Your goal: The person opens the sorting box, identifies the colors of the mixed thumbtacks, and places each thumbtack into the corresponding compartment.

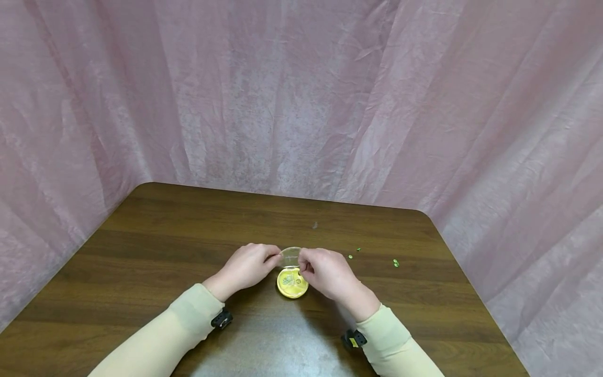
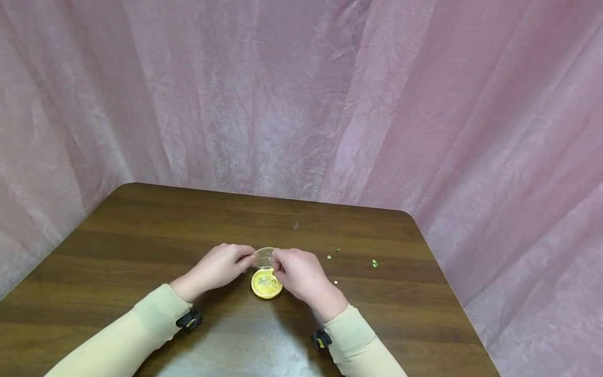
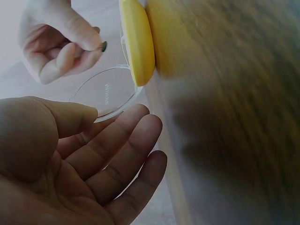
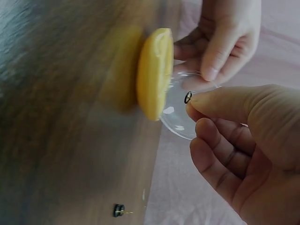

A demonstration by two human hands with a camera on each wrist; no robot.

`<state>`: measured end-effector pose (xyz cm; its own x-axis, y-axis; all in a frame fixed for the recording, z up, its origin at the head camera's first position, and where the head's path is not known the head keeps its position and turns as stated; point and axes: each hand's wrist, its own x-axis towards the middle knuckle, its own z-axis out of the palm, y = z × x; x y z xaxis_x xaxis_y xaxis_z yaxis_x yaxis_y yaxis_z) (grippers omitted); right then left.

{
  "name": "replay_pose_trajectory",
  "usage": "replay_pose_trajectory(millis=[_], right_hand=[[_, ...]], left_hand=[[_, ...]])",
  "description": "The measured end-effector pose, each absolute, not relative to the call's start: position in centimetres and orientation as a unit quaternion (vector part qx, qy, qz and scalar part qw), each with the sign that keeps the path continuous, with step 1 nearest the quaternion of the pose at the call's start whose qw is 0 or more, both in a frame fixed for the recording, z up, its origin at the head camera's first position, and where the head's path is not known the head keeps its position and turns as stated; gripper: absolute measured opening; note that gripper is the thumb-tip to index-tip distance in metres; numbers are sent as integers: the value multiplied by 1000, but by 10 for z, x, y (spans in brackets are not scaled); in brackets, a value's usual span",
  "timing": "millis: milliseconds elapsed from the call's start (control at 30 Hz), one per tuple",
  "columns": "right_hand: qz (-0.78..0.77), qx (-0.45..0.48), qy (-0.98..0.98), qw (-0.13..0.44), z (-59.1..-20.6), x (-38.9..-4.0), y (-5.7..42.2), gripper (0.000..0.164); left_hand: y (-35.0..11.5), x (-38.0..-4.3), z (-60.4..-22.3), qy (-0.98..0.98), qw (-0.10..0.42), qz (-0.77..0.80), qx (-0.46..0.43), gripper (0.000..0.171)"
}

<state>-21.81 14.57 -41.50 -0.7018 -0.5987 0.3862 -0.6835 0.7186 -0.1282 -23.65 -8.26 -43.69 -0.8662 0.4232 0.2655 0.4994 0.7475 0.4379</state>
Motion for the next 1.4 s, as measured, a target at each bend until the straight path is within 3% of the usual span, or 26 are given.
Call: replay_pose_trajectory(millis=[333,700,1100,1400], right_hand=[[109,361,-907,188,-427,-221,142,24],[143,332,-923,132,-417,-224,152,14],[114,258,-952,118,-400,-235,193,11],[38,209,-976,45,-399,-235,205,11]], left_hand=[[-83,-237,-437,-932,81,-253,-249,17],[-82,-237,-437,-932,78,-254,-249,16],[-82,-237,-438,-931,84,-249,-252,16],[-83,-236,-438,-932,78,-253,-247,17]])
